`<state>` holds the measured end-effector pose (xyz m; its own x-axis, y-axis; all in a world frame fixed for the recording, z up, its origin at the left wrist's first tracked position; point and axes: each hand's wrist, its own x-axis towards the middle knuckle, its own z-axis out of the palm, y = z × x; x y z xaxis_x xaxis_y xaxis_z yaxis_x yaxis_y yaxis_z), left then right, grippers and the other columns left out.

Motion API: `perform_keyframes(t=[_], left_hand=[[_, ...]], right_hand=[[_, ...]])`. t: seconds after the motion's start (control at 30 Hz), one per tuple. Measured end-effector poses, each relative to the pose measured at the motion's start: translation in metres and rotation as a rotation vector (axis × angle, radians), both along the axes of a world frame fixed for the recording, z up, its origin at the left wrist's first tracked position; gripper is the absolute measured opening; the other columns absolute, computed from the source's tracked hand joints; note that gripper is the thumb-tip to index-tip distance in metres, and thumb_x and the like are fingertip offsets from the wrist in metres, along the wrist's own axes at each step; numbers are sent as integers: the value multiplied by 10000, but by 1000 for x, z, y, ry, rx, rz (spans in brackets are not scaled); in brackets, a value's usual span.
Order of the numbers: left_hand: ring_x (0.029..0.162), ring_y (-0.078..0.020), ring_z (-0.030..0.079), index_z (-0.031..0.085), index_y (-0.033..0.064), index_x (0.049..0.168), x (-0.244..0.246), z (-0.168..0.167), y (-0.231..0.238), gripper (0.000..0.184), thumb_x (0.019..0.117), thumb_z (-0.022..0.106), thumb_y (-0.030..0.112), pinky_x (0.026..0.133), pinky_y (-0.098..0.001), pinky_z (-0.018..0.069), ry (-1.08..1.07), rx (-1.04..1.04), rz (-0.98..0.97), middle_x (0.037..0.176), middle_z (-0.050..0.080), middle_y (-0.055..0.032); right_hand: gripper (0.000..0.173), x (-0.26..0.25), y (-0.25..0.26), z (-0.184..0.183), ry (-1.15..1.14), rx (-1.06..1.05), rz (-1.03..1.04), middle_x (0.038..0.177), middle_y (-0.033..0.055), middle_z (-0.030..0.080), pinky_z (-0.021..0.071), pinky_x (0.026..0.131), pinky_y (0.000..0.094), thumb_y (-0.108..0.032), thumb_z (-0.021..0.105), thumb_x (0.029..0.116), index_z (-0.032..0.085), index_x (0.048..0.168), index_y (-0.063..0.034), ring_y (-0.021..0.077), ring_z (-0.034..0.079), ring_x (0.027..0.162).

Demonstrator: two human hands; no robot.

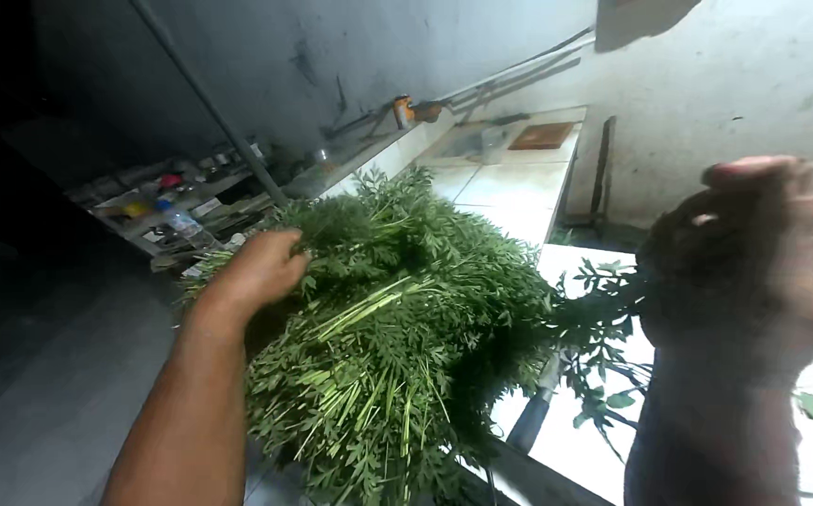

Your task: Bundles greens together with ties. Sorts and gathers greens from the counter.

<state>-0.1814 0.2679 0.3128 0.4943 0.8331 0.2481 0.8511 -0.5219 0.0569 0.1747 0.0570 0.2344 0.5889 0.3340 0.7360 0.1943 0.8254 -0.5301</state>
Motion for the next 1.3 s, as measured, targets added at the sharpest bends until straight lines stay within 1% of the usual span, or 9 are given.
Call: perform_keyframes(t=[0.1,0.2,0.3,0.37,0.5,0.63,0.77,0.93,1.3], left_hand=[[916,-405,681,685,0,1110,5,3,-4,193,1031,601,154,834,-664,529,77,-45,-16,972,688,-227],[878,-372,682,699,39,1074,18,12,-9,145,1012,611,137,792,-636,540,122,-41,-48,935,692,-187],[1009,-383,688,699,41,1186,33,21,-14,229,998,629,150,886,-640,539,144,-43,-70,1063,707,-198],[973,-344,692,703,49,1149,40,23,-15,214,1003,636,190,864,-599,556,156,-42,-106,1020,706,-167],[936,-288,695,704,104,1137,44,21,-16,184,995,626,191,819,-546,577,166,-28,-107,1001,708,-113],[1204,-419,601,398,30,1540,26,13,-45,771,960,689,446,990,-615,505,-274,385,-40,1391,544,-246],[1461,-425,384,86,-17,1628,23,-27,-38,1151,894,652,666,1172,-551,388,-628,492,-41,1610,277,-329],[1452,-406,416,487,136,1524,30,-99,-5,930,924,353,834,1123,-663,385,29,-232,0,1624,364,-189],[1399,-412,489,441,45,1536,24,-107,-3,984,956,245,815,1129,-649,386,81,-423,4,1496,506,-252]], right_hand=[[192,-23,21,16,-400,-88,-188,1033,-62,657,559,693,193,-188,598,1032,606,1187,-75,-6,616,787],[642,-60,72,40,-708,-243,-263,1158,108,666,545,619,316,-358,838,821,607,1326,-35,127,618,755],[1290,-108,127,46,-942,-496,-245,1453,159,521,614,771,502,-433,978,622,229,1627,-127,276,693,950],[1449,-134,160,37,-1048,-647,-238,1493,95,511,625,770,543,-402,997,556,73,1656,-214,283,715,973],[947,-156,199,10,-1057,-826,-216,989,111,739,570,703,620,-308,874,738,397,1557,-285,357,719,840],[485,-151,212,17,-978,-912,-223,1001,127,741,559,750,640,-310,799,840,643,1285,-199,367,718,924],[368,-132,218,28,-781,-998,-185,1046,188,713,545,818,644,-269,747,899,671,1200,-73,390,696,975],[261,-117,218,30,-734,-965,-184,903,174,689,549,738,613,-258,710,899,673,1010,-24,355,692,861],[168,-20,190,117,-314,-512,-342,860,65,674,553,722,432,-205,646,943,679,993,-47,161,661,791]])
